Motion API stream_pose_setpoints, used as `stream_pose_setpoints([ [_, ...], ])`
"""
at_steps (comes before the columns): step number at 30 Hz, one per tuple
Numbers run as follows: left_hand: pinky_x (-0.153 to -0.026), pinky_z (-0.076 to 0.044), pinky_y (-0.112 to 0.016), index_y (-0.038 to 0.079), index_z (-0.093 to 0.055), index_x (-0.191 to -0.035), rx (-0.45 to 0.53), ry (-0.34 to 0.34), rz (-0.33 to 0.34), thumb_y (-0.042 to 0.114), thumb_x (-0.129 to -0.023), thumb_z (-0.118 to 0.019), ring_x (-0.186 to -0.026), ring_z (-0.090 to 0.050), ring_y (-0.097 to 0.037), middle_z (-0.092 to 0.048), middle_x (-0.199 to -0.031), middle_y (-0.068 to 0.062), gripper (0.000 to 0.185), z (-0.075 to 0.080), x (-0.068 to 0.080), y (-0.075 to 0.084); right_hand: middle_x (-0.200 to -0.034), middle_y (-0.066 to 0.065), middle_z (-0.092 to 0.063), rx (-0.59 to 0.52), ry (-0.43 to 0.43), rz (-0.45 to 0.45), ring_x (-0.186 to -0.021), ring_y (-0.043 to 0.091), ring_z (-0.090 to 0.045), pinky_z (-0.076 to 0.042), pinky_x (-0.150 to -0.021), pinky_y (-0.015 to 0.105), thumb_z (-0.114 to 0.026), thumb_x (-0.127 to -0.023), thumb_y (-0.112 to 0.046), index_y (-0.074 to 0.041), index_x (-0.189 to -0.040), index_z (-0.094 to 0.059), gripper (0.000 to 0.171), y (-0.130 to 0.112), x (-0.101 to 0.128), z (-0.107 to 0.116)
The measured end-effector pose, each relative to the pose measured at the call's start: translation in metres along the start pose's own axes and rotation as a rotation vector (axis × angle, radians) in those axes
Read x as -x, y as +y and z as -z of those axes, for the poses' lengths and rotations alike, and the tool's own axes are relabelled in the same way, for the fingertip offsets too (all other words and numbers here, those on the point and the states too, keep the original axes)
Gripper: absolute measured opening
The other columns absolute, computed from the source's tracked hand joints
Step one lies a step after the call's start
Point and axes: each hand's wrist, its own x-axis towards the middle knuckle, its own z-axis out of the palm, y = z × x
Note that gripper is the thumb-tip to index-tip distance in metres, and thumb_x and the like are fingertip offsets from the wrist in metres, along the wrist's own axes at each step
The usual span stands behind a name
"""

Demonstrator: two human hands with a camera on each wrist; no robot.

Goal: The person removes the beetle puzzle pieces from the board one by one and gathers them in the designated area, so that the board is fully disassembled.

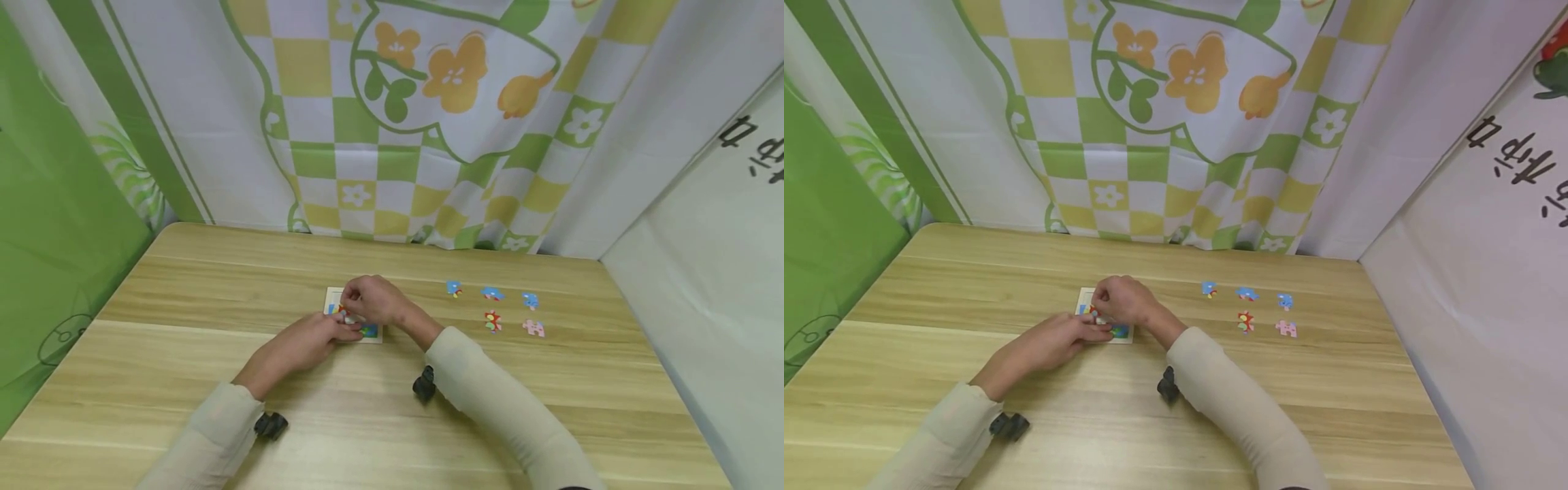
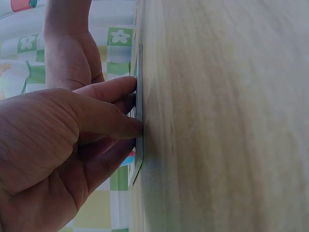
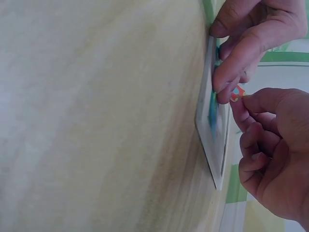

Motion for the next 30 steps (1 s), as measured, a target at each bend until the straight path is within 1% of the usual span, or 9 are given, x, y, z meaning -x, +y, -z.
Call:
stream_pose_setpoints([
  [4,-0.086,-0.060,-0.036,0.012,-0.080,-0.120,0.011,-0.015,0.024,-0.011,-0.093,-0.064,-0.111,-0.071,-0.025,-0.073,-0.126,-0.005,0.038,0.001,0.001,0.000,-0.089,-0.005,-0.075,0.013,0.008,-0.006,-0.076,0.006,-0.063,-0.052,-0.075,0.026,-0.062,-0.101,-0.014,-0.014,-0.096,-0.076,0.015,0.000,0.001,0.000],
  [9,-0.087,-0.060,-0.036,0.012,-0.080,-0.121,0.026,-0.032,0.045,-0.012,-0.093,-0.064,-0.114,-0.070,-0.027,-0.072,-0.129,-0.005,0.040,0.002,0.000,0.001,-0.092,-0.001,-0.077,0.019,0.039,-0.034,-0.078,0.008,-0.065,-0.052,-0.073,0.025,-0.063,-0.099,-0.011,-0.011,-0.097,-0.077,0.015,0.001,0.001,0.002],
  [13,-0.086,-0.060,-0.037,0.012,-0.079,-0.123,0.028,-0.051,0.070,-0.014,-0.092,-0.063,-0.115,-0.070,-0.029,-0.071,-0.130,-0.005,0.043,0.003,0.000,0.002,-0.095,0.000,-0.077,0.015,0.043,-0.054,-0.085,0.009,-0.067,-0.054,-0.077,0.025,-0.063,-0.100,-0.013,-0.010,-0.099,-0.078,0.015,0.003,0.002,0.005],
  [17,-0.091,-0.059,-0.040,0.012,-0.078,-0.123,0.031,-0.048,0.072,-0.014,-0.091,-0.063,-0.118,-0.068,-0.029,-0.072,-0.130,-0.004,0.044,0.004,0.000,0.003,-0.094,-0.001,-0.076,0.007,0.051,-0.060,-0.088,0.011,-0.068,-0.055,-0.080,0.028,-0.063,-0.100,-0.013,-0.010,-0.099,-0.078,0.015,0.006,0.006,0.008],
  [20,-0.096,-0.057,-0.042,0.012,-0.078,-0.124,0.038,-0.056,0.081,-0.013,-0.093,-0.063,-0.121,-0.067,-0.029,-0.071,-0.131,-0.004,0.043,0.004,-0.001,0.003,-0.092,-0.002,-0.076,-0.003,0.057,-0.060,-0.089,0.011,-0.068,-0.055,-0.082,0.030,-0.063,-0.100,-0.013,-0.010,-0.098,-0.078,0.015,0.011,0.010,0.012],
  [24,-0.093,-0.058,-0.042,0.012,-0.077,-0.126,0.033,-0.072,0.102,-0.011,-0.094,-0.064,-0.114,-0.069,-0.032,-0.071,-0.132,-0.005,0.041,0.004,-0.001,0.003,-0.091,-0.001,-0.075,-0.002,0.060,-0.071,-0.087,0.011,-0.067,-0.055,-0.082,0.030,-0.064,-0.100,-0.013,-0.009,-0.097,-0.078,0.015,0.018,0.017,0.018],
  [27,-0.086,-0.059,-0.038,0.012,-0.077,-0.125,0.026,-0.068,0.102,-0.010,-0.095,-0.065,-0.103,-0.071,-0.031,-0.072,-0.128,-0.006,0.040,0.004,-0.001,0.002,-0.090,-0.001,-0.074,0.012,0.066,-0.085,-0.085,0.011,-0.066,-0.054,-0.080,0.030,-0.064,-0.100,-0.014,-0.009,-0.097,-0.078,0.015,0.022,0.023,0.022],
  [30,-0.084,-0.059,-0.035,0.012,-0.077,-0.126,0.031,-0.064,0.108,-0.009,-0.095,-0.065,-0.100,-0.071,-0.029,-0.072,-0.125,-0.006,0.039,0.004,0.000,0.003,-0.090,-0.001,-0.074,0.020,0.074,-0.097,-0.084,0.011,-0.065,-0.053,-0.079,0.030,-0.064,-0.101,-0.015,-0.009,-0.097,-0.077,0.015,0.027,0.029,0.026],
])
